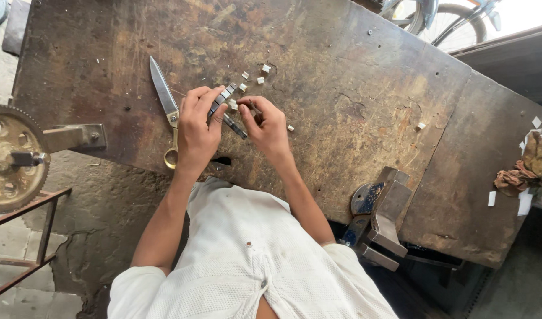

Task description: The person uses a screwdriver to remove small white components from a circular metal part held in their left hand. The removed pieces are placed on the workbench. The person continues this process for the duration of the clip.

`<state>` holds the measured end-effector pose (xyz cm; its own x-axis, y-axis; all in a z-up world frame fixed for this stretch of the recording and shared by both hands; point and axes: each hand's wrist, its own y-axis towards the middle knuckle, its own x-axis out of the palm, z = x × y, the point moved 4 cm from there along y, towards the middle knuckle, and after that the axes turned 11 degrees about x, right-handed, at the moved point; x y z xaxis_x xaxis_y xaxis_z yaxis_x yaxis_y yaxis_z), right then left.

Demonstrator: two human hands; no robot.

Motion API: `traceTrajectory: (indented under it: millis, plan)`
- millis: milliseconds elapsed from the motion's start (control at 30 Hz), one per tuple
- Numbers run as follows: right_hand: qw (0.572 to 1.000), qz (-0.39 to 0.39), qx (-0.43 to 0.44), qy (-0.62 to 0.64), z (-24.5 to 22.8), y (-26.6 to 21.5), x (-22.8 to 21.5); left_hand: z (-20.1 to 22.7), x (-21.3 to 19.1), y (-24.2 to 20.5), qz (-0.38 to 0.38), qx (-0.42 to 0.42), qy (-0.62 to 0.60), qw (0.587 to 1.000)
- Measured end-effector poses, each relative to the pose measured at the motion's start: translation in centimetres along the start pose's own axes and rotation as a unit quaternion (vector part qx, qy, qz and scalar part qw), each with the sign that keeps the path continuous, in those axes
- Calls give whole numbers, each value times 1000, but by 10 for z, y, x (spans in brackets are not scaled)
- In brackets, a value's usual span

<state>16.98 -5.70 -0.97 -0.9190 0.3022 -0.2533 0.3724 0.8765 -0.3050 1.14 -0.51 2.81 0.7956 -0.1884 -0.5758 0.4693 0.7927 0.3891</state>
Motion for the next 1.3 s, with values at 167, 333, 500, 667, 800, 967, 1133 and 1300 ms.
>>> traceTrajectory:
  millis: [167, 333, 500, 667, 800, 967, 1133, 1300]
  plan:
    - [981, 16, -179, -76, -18, 12, -12, 0, -2, 1, -50, 25, 6, 998]
    - [976, 18, -157, -151, -29, 27, -25, -6, -11, 4, -60, 43, -17, 997]
    - [978, -94, -155, -100, -33, 24, -15, -14, -13, 1, -35, -6, -64, 997]
    - [958, -170, -214, -81, -41, 45, -14, -18, -16, 5, -27, -30, -93, 995]
    - [970, -219, -73, -77, -28, 57, -11, -13, -18, 1, -48, 35, -40, 997]
    - [999, -40, 11, 12, -16, 60, -30, -34, -3, -3, 90, -48, -142, 985]
    - [962, -91, 66, 250, 19, 33, -35, -66, 20, -33, 200, -148, -258, 934]
    - [976, -97, 29, 193, 38, 2, -25, -94, 9, -41, 162, -158, -342, 912]
